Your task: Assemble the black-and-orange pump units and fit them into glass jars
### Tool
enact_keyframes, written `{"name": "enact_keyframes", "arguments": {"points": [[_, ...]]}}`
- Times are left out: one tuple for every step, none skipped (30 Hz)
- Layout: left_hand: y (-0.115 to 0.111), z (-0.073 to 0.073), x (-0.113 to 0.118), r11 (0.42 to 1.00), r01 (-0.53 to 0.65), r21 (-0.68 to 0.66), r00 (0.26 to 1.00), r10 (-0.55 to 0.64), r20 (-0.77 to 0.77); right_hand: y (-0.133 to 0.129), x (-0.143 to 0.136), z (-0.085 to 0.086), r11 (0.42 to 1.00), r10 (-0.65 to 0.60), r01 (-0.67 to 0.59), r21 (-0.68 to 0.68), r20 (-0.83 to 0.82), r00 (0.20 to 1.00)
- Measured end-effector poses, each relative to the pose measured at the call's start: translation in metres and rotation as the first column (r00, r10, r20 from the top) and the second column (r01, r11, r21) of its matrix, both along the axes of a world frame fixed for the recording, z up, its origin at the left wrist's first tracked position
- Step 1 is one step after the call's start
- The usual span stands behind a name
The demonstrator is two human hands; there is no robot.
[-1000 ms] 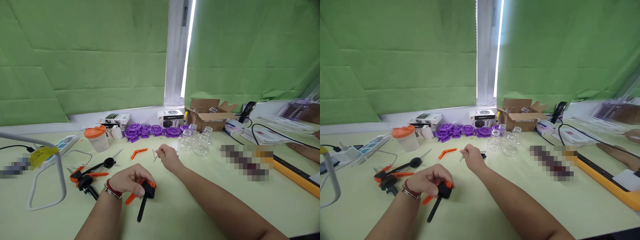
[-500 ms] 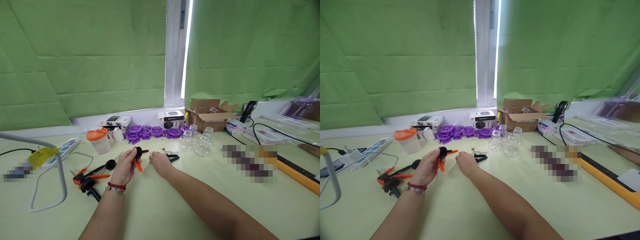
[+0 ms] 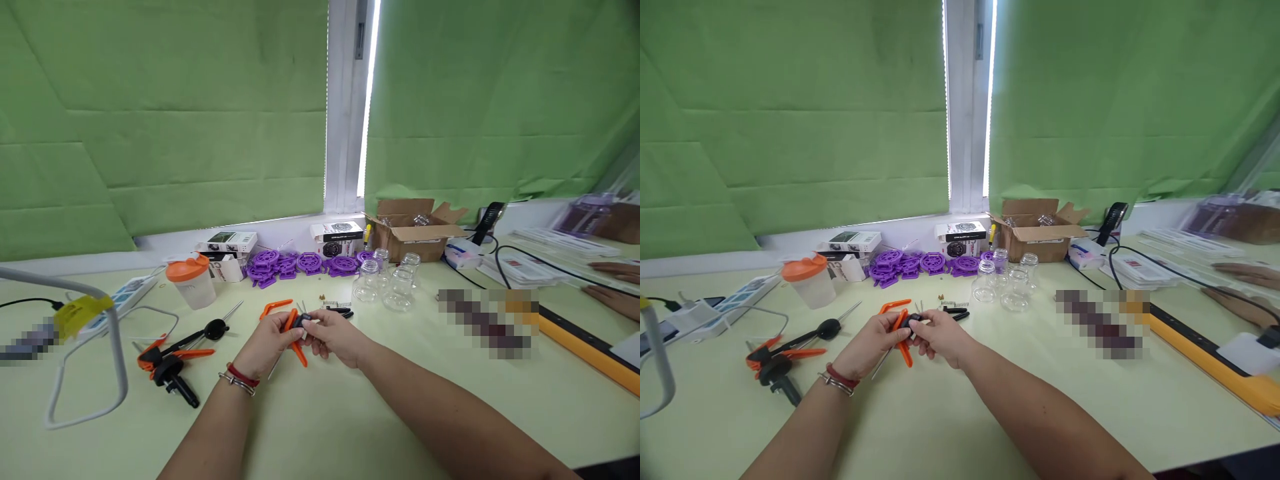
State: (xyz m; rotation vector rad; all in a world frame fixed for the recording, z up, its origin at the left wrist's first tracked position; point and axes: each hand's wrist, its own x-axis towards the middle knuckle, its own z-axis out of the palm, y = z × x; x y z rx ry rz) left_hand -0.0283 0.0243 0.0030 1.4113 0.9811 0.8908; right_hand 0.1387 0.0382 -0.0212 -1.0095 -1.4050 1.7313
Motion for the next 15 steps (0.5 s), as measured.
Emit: {"name": "enact_keyframes", "arguments": {"points": [[-0.002, 0.001, 0.001, 0.998, 0.062, -0.011, 0.998, -0.062, -0.020, -0.003, 0.003, -0.003, 1.000, -0.014, 0.014, 0.008, -0.012, 1.000], [-0.003, 0.001, 0.001, 0.994, 0.103, -0.029, 0.994, -0.104, -0.037, -0.005, 0.007, -0.006, 0.999, -0.039, 0.040, 0.017, -0.024, 0.999], [-0.004, 0.001, 0.001, 0.991, 0.126, -0.054, 0.990, -0.129, -0.053, -0.007, 0.011, -0.007, 0.997, -0.073, 0.074, 0.020, -0.036, 0.997], [-0.004, 0.001, -0.001, 0.988, 0.133, -0.082, 0.988, -0.138, -0.068, -0.009, 0.015, -0.008, 0.993, -0.119, 0.120, 0.015, -0.050, 0.992], [-0.003, 0.000, -0.003, 0.985, 0.130, -0.110, 0.987, -0.138, -0.076, -0.010, 0.019, -0.007, 0.984, -0.179, 0.180, 0.006, -0.068, 0.982], [-0.002, -0.002, -0.005, 0.984, 0.122, -0.132, 0.988, -0.133, -0.077, -0.010, 0.024, -0.005, 0.969, -0.247, 0.247, -0.004, -0.091, 0.965], [0.000, -0.003, -0.008, 0.983, 0.110, -0.149, 0.990, -0.122, -0.071, -0.011, 0.030, -0.002, 0.949, -0.314, 0.315, -0.012, -0.121, 0.942], [0.002, -0.005, -0.011, 0.984, 0.086, -0.153, 0.994, -0.096, -0.057, -0.010, 0.035, 0.000, 0.926, -0.376, 0.378, -0.017, -0.159, 0.913], [0.005, -0.007, -0.014, 0.989, 0.037, -0.144, 0.998, -0.044, -0.041, -0.009, 0.041, 0.003, 0.901, -0.427, 0.433, -0.020, -0.205, 0.881], [0.008, -0.008, -0.018, 0.991, -0.050, -0.123, 0.998, 0.046, -0.031, -0.008, 0.046, 0.005, 0.879, -0.467, 0.477, -0.025, -0.254, 0.847], [0.012, -0.010, -0.021, 0.981, -0.172, -0.086, 0.985, 0.170, -0.033, -0.007, 0.052, 0.007, 0.860, -0.495, 0.509, -0.037, -0.299, 0.816], [0.015, -0.012, -0.023, 0.953, -0.300, -0.030, 0.953, 0.299, -0.041, -0.006, 0.056, 0.008, 0.848, -0.513, 0.528, -0.054, -0.337, 0.789], [0.018, -0.013, -0.025, 0.906, -0.420, 0.039, 0.905, 0.422, -0.049, -0.005, 0.059, 0.009, 0.842, -0.522, 0.535, -0.073, -0.364, 0.771], [0.021, -0.014, -0.027, 0.859, -0.501, 0.104, 0.860, 0.508, -0.052, -0.004, 0.062, 0.009, 0.841, -0.523, 0.534, -0.088, -0.381, 0.762], [0.023, -0.015, -0.028, 0.819, -0.554, 0.147, 0.824, 0.565, -0.042, -0.003, 0.063, 0.008, 0.846, -0.517, 0.524, -0.098, -0.387, 0.763]]}}
